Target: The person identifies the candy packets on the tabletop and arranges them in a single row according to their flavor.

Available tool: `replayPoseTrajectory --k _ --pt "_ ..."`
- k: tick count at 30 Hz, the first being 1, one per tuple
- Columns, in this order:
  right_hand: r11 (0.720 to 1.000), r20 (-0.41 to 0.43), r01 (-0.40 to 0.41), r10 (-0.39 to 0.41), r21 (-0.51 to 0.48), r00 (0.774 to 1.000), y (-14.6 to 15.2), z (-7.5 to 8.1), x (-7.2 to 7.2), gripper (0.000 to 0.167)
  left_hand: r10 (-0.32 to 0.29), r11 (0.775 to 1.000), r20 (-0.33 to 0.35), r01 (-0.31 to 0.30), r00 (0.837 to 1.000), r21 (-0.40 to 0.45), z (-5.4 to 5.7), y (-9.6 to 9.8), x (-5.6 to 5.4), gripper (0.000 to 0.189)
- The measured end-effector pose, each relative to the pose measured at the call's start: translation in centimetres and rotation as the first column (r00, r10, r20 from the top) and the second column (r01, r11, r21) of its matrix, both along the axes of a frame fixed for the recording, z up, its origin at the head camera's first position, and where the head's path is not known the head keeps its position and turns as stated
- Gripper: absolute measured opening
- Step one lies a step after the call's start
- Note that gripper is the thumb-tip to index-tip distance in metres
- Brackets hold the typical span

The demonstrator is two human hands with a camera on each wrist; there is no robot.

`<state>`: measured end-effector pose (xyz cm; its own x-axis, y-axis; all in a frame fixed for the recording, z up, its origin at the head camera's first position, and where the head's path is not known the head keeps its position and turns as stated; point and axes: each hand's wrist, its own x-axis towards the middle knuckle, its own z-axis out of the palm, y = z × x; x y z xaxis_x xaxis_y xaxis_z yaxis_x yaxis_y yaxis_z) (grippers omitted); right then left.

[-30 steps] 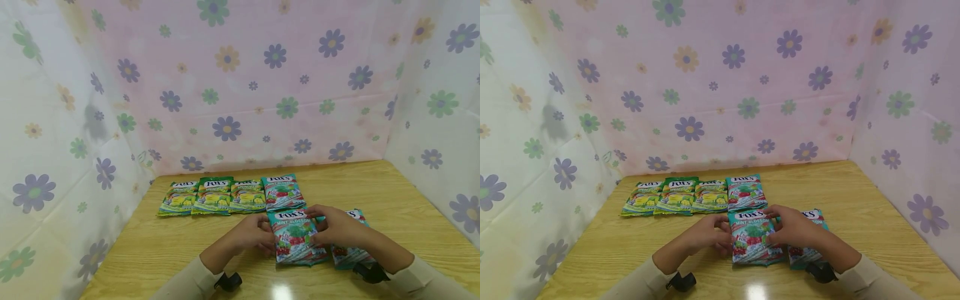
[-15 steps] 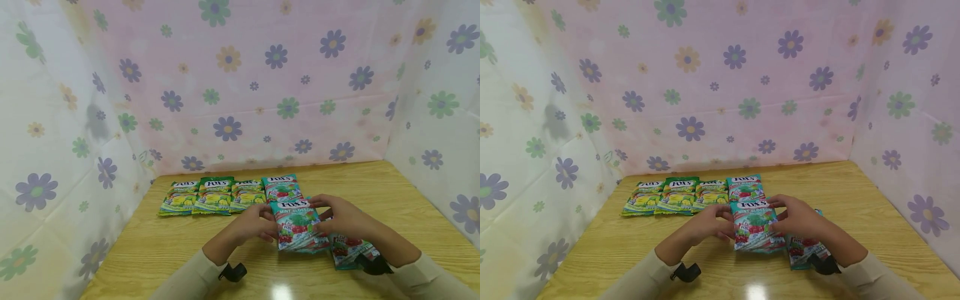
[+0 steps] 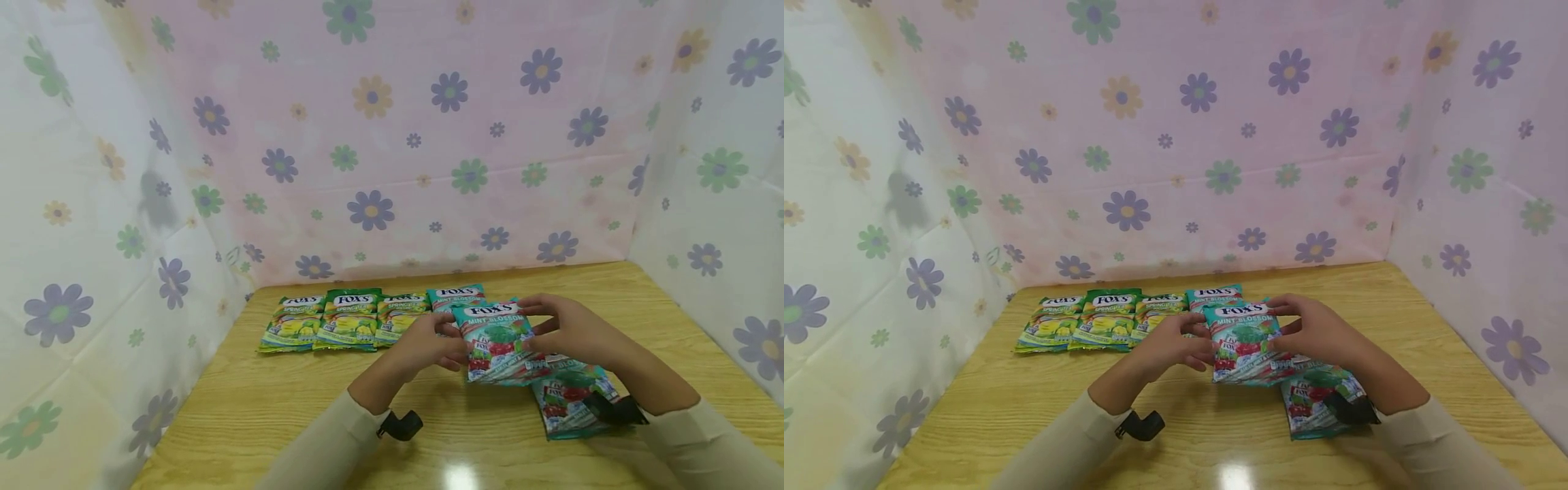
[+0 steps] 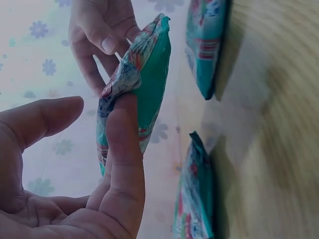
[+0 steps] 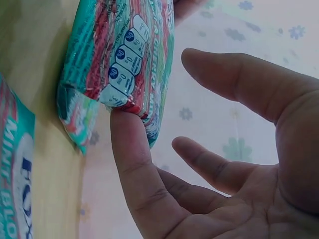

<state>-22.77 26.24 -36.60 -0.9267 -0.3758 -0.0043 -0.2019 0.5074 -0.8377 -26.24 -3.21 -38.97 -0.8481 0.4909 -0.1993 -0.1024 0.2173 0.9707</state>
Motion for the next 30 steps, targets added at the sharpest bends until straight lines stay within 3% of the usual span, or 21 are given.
replayPoseTrajectory --k 9,17,25,30 --pt "0.996 0.003 -0.005 0.006 -0.091 1.0 1.2 0.6 -1.0 0.072 0.017 1.0 -0.085 -0.017 0.996 0.006 -0.1 1.5 -1.1 0.075" --pt "0.994 -0.049 0.087 -0.09 -0.061 0.995 2.1 0.9 -1.4 0.064 0.083 0.996 -0.123 -0.079 0.989 0.034 -0.1 3.4 -2.1 0.07" --pt "0.975 -0.148 0.222 -0.224 -0.03 0.963 2.9 0.4 -2.0 0.059 0.173 0.985 -0.197 -0.169 0.965 0.039 -0.2 6.1 -2.8 0.061" --pt "0.96 -0.173 0.278 -0.281 -0.045 0.944 3.3 0.0 -2.5 0.055 0.241 0.97 -0.192 -0.233 0.951 0.062 -0.9 7.7 -3.3 0.055"
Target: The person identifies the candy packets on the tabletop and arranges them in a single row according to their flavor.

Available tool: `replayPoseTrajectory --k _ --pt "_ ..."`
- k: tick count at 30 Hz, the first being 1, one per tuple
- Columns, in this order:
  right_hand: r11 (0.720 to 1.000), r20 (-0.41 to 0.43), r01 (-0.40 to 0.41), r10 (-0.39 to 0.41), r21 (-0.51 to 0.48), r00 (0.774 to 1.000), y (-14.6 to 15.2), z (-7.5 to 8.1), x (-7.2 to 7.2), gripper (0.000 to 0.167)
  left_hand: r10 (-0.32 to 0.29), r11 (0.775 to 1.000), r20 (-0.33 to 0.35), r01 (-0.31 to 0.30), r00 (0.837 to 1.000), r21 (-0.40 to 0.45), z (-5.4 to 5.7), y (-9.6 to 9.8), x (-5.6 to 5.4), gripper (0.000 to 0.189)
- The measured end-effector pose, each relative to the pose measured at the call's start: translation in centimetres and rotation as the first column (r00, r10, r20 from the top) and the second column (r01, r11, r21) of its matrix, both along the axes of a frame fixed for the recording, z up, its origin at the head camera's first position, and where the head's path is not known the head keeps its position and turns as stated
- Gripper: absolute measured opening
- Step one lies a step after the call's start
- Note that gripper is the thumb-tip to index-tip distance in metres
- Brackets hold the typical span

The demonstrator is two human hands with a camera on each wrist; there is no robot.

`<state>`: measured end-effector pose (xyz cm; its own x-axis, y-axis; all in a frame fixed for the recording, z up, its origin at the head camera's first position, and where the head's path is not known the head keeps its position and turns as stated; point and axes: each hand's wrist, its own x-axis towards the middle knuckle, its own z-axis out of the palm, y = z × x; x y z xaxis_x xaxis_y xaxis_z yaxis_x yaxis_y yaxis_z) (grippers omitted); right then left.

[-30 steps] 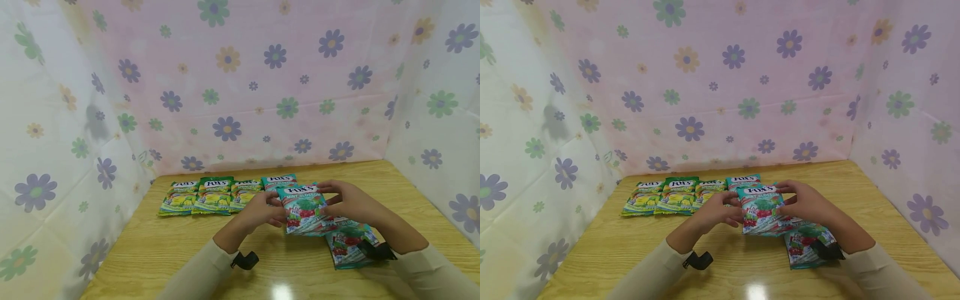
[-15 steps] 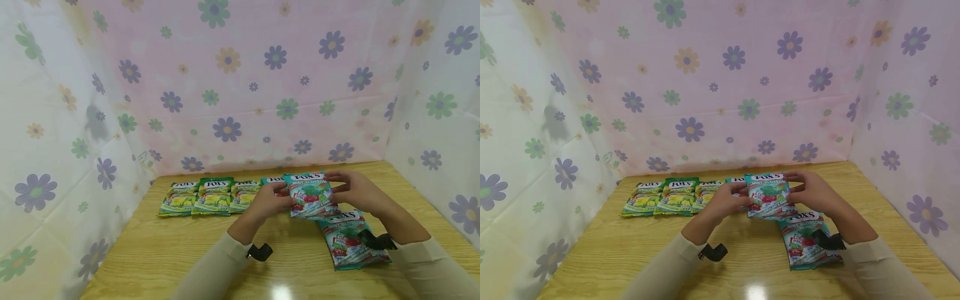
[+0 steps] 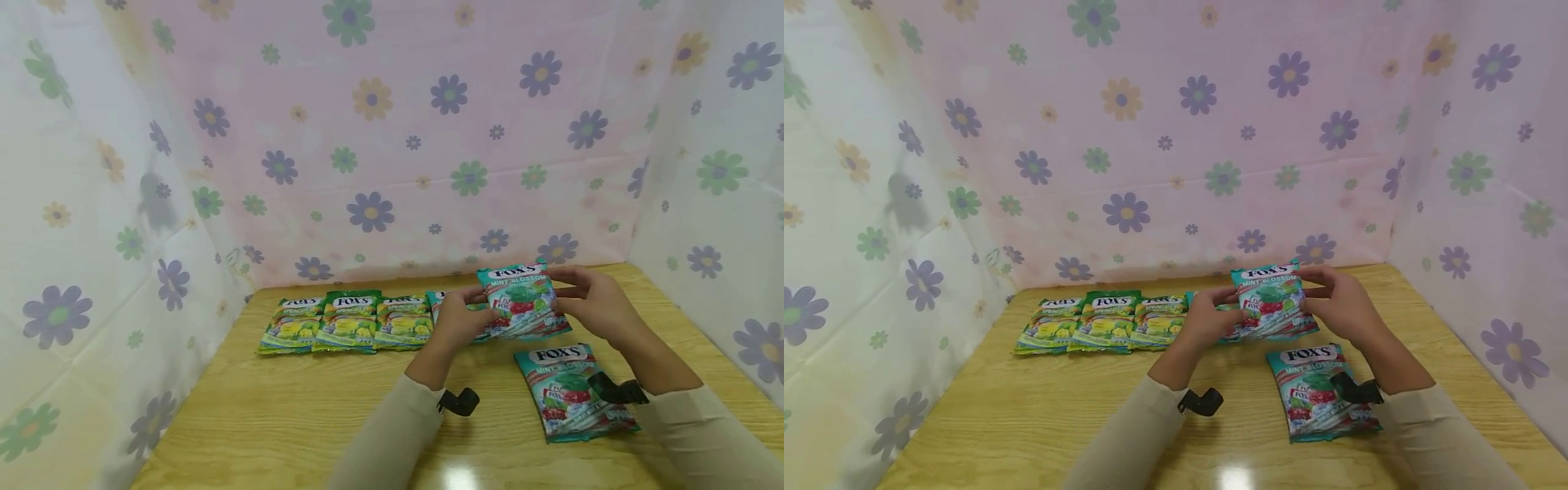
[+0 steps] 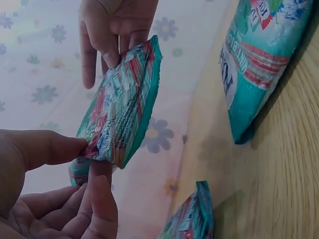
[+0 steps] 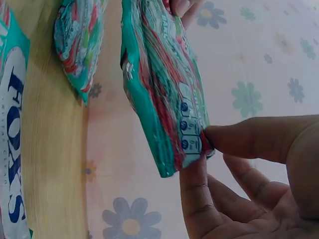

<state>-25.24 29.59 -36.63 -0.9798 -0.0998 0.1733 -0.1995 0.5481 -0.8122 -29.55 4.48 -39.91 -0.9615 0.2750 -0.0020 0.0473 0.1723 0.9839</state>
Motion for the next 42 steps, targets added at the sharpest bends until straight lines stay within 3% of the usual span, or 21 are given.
replayPoseTrajectory --k 6,14,26,35,42 --pt "0.998 -0.024 0.051 -0.052 -0.024 0.998 0.3 -0.7 -0.6 0.052 0.081 0.99 0.019 -0.083 0.997 0.116 -0.9 1.6 -0.7 0.045" --pt "0.996 -0.052 0.078 -0.08 -0.046 0.995 0.7 -1.9 -1.4 0.05 0.168 0.967 -0.002 -0.165 0.986 0.193 -2.6 2.6 -0.9 0.031" --pt "0.997 0.055 0.036 -0.032 -0.068 0.998 1.7 -3.7 -2.3 0.047 0.134 0.983 0.014 -0.135 0.991 0.127 -4.5 3.2 -1.2 0.033" --pt "0.981 0.138 -0.066 0.092 -0.182 0.986 2.6 -4.5 -2.4 0.055 0.115 0.993 0.029 -0.115 0.993 0.025 -4.9 3.8 -1.1 0.039" --pt "0.971 0.173 -0.088 0.128 -0.221 0.977 2.8 -4.8 -2.6 0.055 0.097 0.995 0.035 -0.098 0.995 0.023 -4.7 3.9 -0.7 0.04"
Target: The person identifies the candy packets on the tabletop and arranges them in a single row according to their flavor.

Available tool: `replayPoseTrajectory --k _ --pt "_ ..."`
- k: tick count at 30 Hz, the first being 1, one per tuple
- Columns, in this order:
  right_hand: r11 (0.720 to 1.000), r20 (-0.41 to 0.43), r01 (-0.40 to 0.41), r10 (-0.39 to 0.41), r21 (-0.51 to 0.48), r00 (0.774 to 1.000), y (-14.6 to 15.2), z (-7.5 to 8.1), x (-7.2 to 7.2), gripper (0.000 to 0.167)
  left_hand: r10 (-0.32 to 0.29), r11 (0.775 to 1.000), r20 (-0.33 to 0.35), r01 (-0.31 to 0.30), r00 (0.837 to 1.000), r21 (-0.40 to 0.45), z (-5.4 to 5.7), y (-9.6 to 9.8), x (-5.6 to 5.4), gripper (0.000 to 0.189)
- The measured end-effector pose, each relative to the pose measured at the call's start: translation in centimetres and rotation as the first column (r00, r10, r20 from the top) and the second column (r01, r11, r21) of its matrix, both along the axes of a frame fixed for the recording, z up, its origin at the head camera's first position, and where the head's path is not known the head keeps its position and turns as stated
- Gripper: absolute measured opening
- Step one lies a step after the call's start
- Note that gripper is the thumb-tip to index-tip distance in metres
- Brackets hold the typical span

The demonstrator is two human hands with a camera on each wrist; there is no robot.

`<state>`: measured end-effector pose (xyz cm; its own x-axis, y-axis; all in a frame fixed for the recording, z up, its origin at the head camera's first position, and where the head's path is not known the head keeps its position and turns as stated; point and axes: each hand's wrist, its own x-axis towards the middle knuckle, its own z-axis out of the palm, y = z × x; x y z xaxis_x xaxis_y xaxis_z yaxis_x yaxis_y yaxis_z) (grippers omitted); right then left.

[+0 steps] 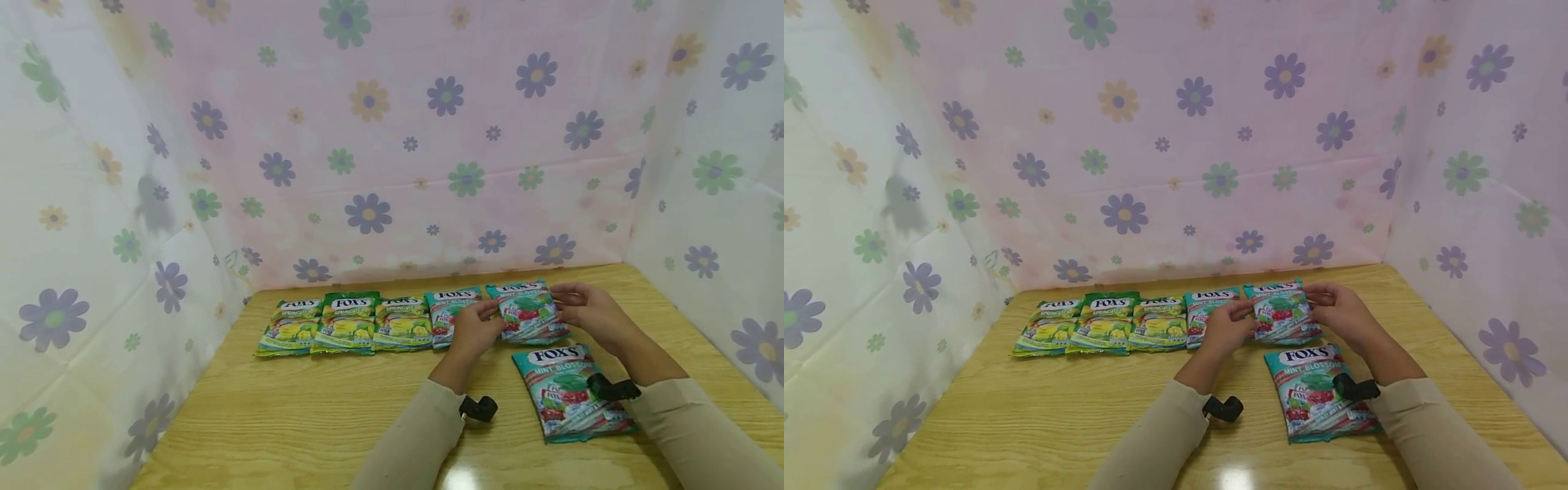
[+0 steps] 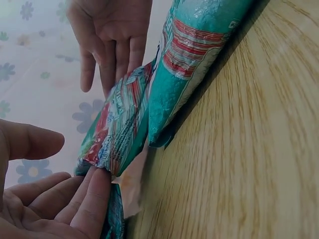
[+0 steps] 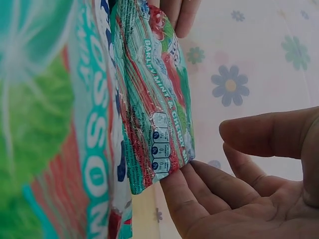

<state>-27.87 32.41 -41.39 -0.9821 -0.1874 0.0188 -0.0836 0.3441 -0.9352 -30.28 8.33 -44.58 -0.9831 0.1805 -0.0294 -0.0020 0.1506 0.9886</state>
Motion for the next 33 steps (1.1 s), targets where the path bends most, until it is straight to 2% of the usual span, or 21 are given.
replayPoseTrajectory --k 11,17,22,33 --pt "1.0 0.052 0.01 -0.011 0.011 0.999 -0.09 -0.26 -0.3 0.055 0.004 0.999 0.05 -0.006 0.999 0.039 -0.01 0.14 0.04 0.044" --pt "1.0 0.058 0.009 -0.01 0.014 0.998 -0.11 -0.45 -0.34 0.055 0.014 1.0 0.073 -0.015 0.997 0.01 0.27 0.12 0.29 0.034" --pt "1.0 0.066 -0.005 0.004 0.007 0.998 -0.09 -0.47 -0.34 0.055 0.009 1.0 0.094 -0.01 0.996 0.009 0.4 0.23 0.47 0.037" --pt "1.0 0.126 -0.021 0.021 -0.003 0.992 -0.07 -0.37 -0.09 0.057 0.01 1.0 0.068 -0.012 0.998 0.021 0.5 0.35 0.7 0.04"
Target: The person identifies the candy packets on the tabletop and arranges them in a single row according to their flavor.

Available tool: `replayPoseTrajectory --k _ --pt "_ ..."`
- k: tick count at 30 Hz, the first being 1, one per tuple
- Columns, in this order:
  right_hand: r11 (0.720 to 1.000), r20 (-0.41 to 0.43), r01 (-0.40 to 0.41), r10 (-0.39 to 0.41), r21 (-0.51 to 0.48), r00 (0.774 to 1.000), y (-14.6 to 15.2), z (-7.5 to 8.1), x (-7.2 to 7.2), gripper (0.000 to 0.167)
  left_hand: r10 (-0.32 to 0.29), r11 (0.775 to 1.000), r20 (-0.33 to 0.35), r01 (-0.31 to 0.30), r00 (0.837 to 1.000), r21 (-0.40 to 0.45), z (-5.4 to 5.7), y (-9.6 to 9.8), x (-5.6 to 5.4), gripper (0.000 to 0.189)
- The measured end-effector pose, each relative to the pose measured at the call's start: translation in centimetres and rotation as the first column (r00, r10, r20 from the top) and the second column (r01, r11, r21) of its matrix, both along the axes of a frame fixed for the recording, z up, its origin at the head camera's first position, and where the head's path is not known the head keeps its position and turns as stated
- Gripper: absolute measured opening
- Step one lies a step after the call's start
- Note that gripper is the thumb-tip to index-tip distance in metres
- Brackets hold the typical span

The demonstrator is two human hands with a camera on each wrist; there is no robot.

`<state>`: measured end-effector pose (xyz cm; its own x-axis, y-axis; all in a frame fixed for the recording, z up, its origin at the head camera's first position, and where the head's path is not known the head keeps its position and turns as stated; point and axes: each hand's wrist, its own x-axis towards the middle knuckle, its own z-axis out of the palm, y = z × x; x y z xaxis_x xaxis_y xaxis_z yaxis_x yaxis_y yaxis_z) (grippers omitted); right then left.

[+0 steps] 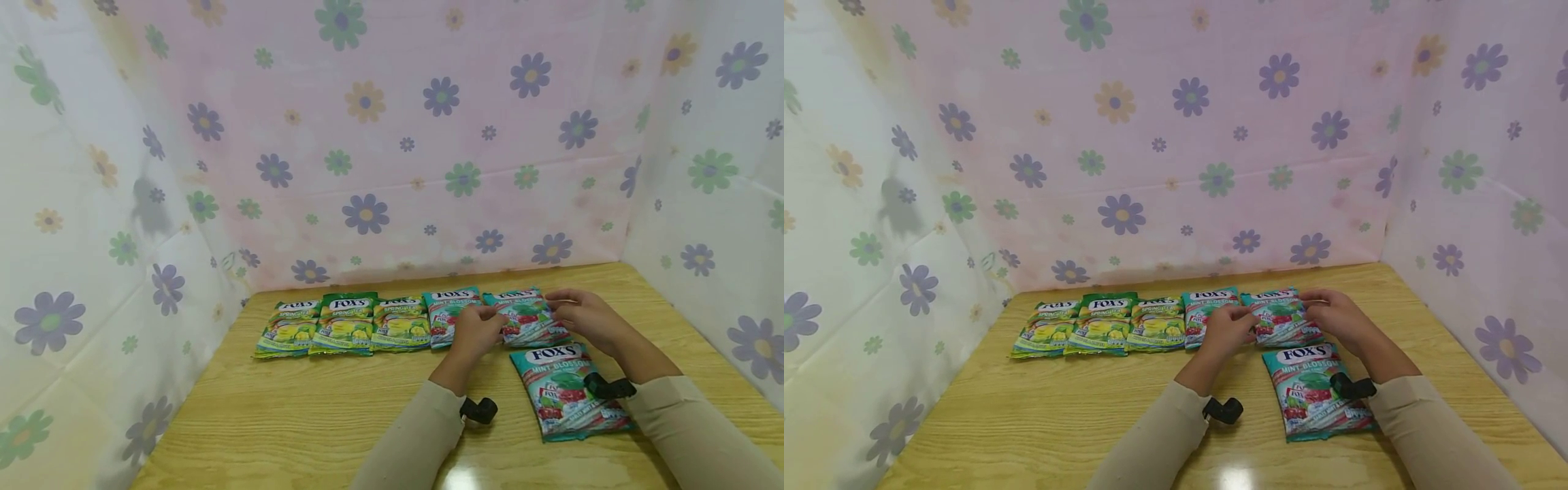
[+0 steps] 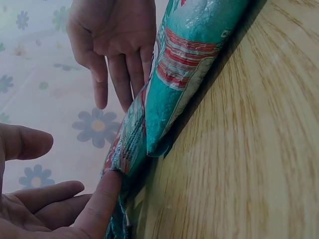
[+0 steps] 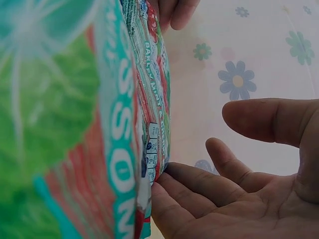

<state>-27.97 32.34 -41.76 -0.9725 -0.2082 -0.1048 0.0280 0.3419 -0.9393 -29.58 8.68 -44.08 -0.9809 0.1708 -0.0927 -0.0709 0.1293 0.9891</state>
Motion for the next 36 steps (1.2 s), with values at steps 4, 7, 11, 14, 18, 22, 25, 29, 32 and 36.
replayPoseTrajectory --k 4,7,11,14,18,22,25,29,32,36 --pt "1.0 0.028 0.004 -0.004 0.003 1.0 -0.05 -0.01 -0.01 0.058 -0.003 1.0 -0.002 0.003 1.0 -0.008 0.11 0.09 0.01 0.041" --pt "1.0 0.041 0.008 -0.009 0.006 0.999 -0.07 -0.07 -0.09 0.059 -0.004 1.0 0.002 0.004 1.0 -0.012 0.23 0.07 0.05 0.042" --pt "1.0 0.045 0.007 -0.008 0.007 0.999 -0.04 -0.18 -0.18 0.062 -0.01 1.0 0.015 0.01 1.0 -0.016 0.38 -0.02 0.13 0.044" --pt "1.0 0.052 0.003 -0.003 0.003 0.999 0.01 -0.29 -0.18 0.062 -0.018 1.0 0.023 0.018 1.0 -0.02 0.37 -0.05 0.13 0.045" --pt "1.0 0.057 -0.006 0.006 0.007 0.998 0.01 -0.43 -0.13 0.062 -0.027 0.999 0.032 0.029 0.999 -0.036 0.26 -0.07 0.1 0.047" --pt "1.0 0.058 -0.008 0.007 0.013 0.998 0.01 -0.51 -0.17 0.062 -0.035 0.997 0.042 0.037 0.999 -0.068 0.35 -0.12 0.16 0.046" --pt "1.0 0.062 -0.009 0.008 0.012 0.998 0.0 -0.45 -0.14 0.062 -0.032 0.996 0.046 0.036 0.998 -0.084 0.49 -0.12 0.22 0.048" --pt "1.0 0.062 -0.019 0.018 0.009 0.998 0.03 -0.4 -0.1 0.062 -0.025 0.996 0.044 0.029 0.999 -0.09 0.45 -0.09 0.13 0.053" --pt "1.0 0.064 -0.022 0.021 0.008 0.998 0.08 -0.4 -0.13 0.063 -0.026 0.995 0.045 0.03 0.999 -0.092 0.38 -0.08 0.06 0.054" --pt "1.0 0.058 -0.025 0.025 0.011 0.998 0.11 -0.29 -0.11 0.063 -0.035 0.995 0.037 0.039 0.999 -0.091 0.42 -0.15 0.1 0.053"
